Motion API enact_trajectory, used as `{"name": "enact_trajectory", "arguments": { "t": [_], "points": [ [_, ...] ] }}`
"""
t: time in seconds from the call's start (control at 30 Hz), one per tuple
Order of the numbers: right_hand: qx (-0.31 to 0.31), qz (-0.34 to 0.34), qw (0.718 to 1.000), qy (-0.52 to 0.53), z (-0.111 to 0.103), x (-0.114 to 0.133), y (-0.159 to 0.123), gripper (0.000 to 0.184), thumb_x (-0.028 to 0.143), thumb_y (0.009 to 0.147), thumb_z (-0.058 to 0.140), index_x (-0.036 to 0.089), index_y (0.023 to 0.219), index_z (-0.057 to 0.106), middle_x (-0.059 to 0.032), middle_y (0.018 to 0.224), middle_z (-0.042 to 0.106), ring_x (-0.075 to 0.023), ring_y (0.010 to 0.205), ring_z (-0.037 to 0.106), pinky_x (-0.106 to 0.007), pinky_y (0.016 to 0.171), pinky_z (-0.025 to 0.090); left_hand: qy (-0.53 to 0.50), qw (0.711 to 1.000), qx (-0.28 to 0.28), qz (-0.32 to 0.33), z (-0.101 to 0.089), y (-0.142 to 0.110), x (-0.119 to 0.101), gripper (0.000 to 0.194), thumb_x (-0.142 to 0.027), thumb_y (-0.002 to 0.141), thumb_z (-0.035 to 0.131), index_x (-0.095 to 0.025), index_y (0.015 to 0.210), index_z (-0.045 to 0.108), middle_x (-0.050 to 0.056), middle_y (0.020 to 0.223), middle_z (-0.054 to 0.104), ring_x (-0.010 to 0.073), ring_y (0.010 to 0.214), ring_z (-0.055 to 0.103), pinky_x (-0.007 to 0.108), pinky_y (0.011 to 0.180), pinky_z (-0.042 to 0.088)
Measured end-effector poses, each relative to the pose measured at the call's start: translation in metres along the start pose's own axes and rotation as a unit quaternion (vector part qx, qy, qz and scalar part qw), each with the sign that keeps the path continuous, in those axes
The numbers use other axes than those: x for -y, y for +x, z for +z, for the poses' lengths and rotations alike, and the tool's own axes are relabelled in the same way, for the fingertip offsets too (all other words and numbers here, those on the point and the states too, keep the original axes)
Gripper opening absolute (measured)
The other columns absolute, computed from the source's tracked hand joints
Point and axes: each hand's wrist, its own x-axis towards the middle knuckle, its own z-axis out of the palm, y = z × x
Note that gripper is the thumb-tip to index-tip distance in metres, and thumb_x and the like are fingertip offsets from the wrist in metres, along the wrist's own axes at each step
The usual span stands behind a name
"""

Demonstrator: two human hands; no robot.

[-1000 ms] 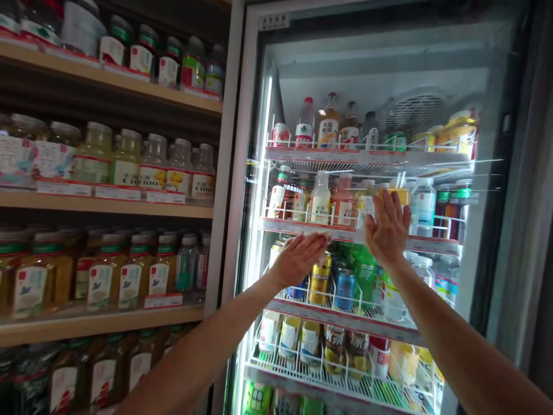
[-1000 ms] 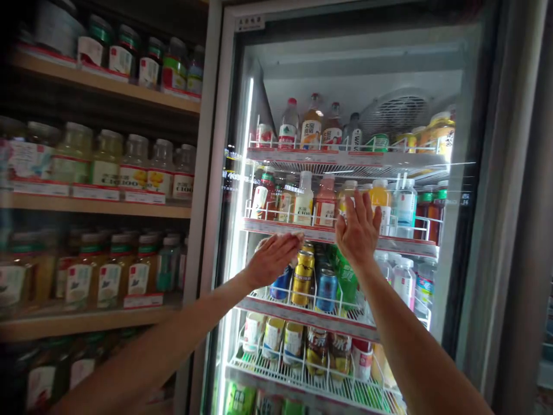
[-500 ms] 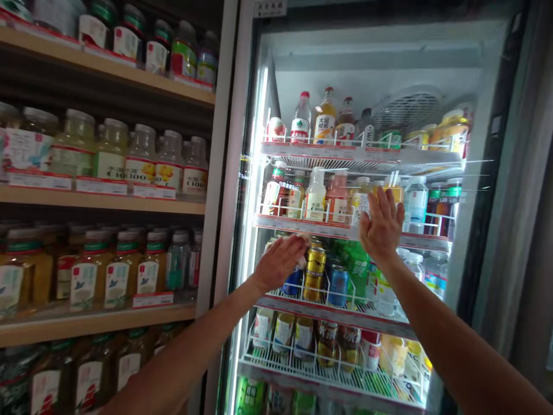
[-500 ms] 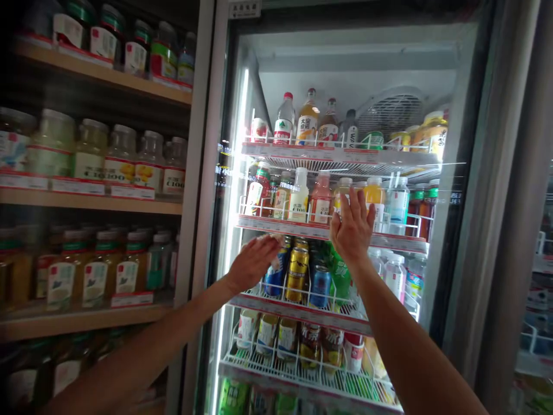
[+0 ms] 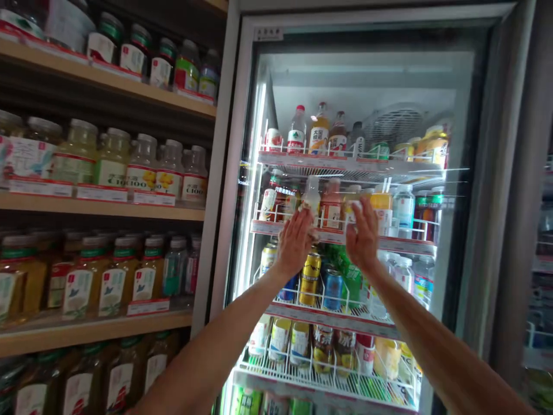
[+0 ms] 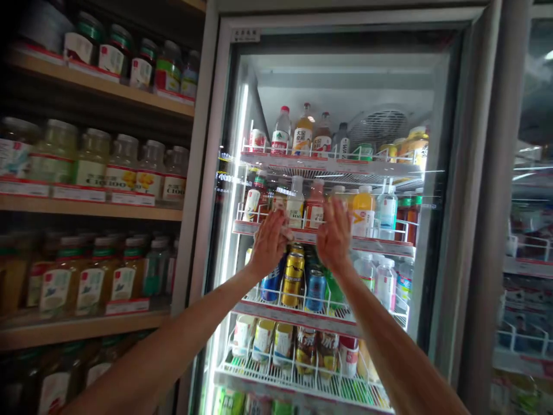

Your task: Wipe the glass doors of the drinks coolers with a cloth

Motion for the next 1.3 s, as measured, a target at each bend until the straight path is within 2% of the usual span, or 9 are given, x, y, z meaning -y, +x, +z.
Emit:
{"name": "enact_trajectory", "arguments": {
  "t": [0.17, 0.3, 0.4, 0.53, 0.73, 0.83, 1.03, 1.23, 1.3],
  "points": [
    [0.086, -0.013, 0.982, 0.17, 0.027, 0.067, -0.009, 0.054, 0.025, 0.089, 0.027, 0.022, 0.142, 0.018, -0.0068, 0.142, 0.036, -0.0187, 0.131, 0.033, -0.043, 0.105, 0.035, -0.053, 0.998, -0.024, 0.027, -0.016, 0.003, 0.03, 0.074, -0.036, 0.086, 0.04, -0.013, 0.141, -0.004, 0.018, 0.147, 0.018, 0.0226, 0.137, 0.017, 0.042, 0.108, 0.031],
    [0.134, 0.009, 0.987, 0.085, 0.054, 0.102, -0.012, 0.054, 0.04, 0.086, 0.039, 0.021, 0.137, 0.033, -0.0083, 0.145, 0.031, -0.0265, 0.136, 0.018, -0.052, 0.11, 0.02, -0.006, 0.991, 0.09, 0.1, -0.045, -0.04, 0.076, 0.093, -0.056, 0.073, 0.054, -0.017, 0.142, 0.005, 0.017, 0.145, 0.026, 0.0297, 0.135, 0.02, 0.052, 0.108, 0.023],
    [0.127, 0.005, 0.992, 0.009, 0.07, 0.113, -0.003, 0.056, 0.043, 0.085, 0.043, 0.022, 0.136, 0.033, -0.0074, 0.148, 0.024, -0.0291, 0.137, 0.012, -0.055, 0.11, 0.015, 0.015, 0.999, 0.041, 0.019, -0.052, -0.047, 0.095, 0.075, -0.046, 0.083, 0.044, -0.021, 0.142, 0.006, 0.014, 0.147, 0.022, 0.027, 0.136, 0.019, 0.051, 0.108, 0.024],
    [0.133, -0.067, 0.988, -0.051, 0.05, 0.055, 0.023, 0.05, 0.032, 0.086, 0.041, 0.027, 0.135, 0.033, -0.003, 0.145, 0.031, -0.0226, 0.136, 0.018, -0.052, 0.111, 0.012, 0.042, 0.997, -0.03, -0.06, -0.041, -0.026, 0.091, 0.064, -0.037, 0.088, 0.037, -0.02, 0.142, 0.01, 0.014, 0.146, 0.023, 0.0266, 0.135, 0.02, 0.051, 0.107, 0.023],
    [-0.069, 0.208, 0.956, -0.193, -0.05, -0.124, 0.041, 0.049, 0.03, 0.086, 0.031, 0.017, 0.132, 0.039, -0.0167, 0.14, 0.036, -0.0312, 0.132, 0.027, -0.063, 0.1, 0.02, 0.058, 0.995, -0.027, -0.077, -0.033, -0.018, 0.085, 0.069, -0.04, 0.086, 0.039, -0.026, 0.142, 0.003, 0.005, 0.15, 0.012, 0.0281, 0.136, 0.017, 0.052, 0.109, 0.017],
    [-0.121, 0.235, 0.944, -0.198, -0.041, -0.108, 0.041, 0.049, 0.033, 0.086, 0.029, 0.015, 0.131, 0.041, -0.0187, 0.137, 0.039, -0.0323, 0.13, 0.03, -0.061, 0.096, 0.028, 0.038, 0.995, -0.022, -0.094, -0.035, -0.02, 0.084, 0.069, -0.043, 0.085, 0.038, -0.038, 0.14, -0.004, -0.008, 0.15, 0.003, 0.0243, 0.137, 0.015, 0.049, 0.112, 0.013],
    [0.086, -0.051, 0.983, -0.151, 0.021, 0.006, 0.047, 0.042, 0.04, 0.089, 0.036, 0.031, 0.13, 0.042, -0.0035, 0.144, 0.032, -0.0204, 0.135, 0.021, -0.043, 0.108, 0.02, 0.064, 0.994, -0.044, -0.077, -0.034, -0.019, 0.08, 0.065, -0.041, 0.087, 0.038, -0.019, 0.142, 0.013, 0.01, 0.148, 0.018, 0.0265, 0.136, 0.017, 0.049, 0.11, 0.014],
    [0.003, 0.237, 0.952, -0.195, -0.055, -0.1, 0.046, 0.044, 0.022, 0.089, 0.029, 0.016, 0.131, 0.041, -0.0126, 0.14, 0.036, -0.0242, 0.133, 0.025, -0.053, 0.105, 0.023, 0.04, 0.995, -0.049, -0.076, -0.034, -0.019, 0.083, 0.067, -0.044, 0.085, 0.04, -0.022, 0.142, 0.011, 0.007, 0.149, 0.016, 0.0272, 0.136, 0.017, 0.05, 0.109, 0.014],
    [-0.012, 0.284, 0.934, -0.215, -0.061, -0.101, 0.038, 0.046, 0.019, 0.089, 0.028, 0.01, 0.132, 0.039, -0.016, 0.139, 0.036, -0.0259, 0.133, 0.025, -0.052, 0.105, 0.025, 0.017, 0.996, -0.04, -0.077, -0.036, -0.018, 0.08, 0.067, -0.044, 0.085, 0.038, -0.025, 0.142, 0.008, 0.003, 0.151, 0.011, 0.0274, 0.137, 0.013, 0.051, 0.11, 0.01]
  ]
}}
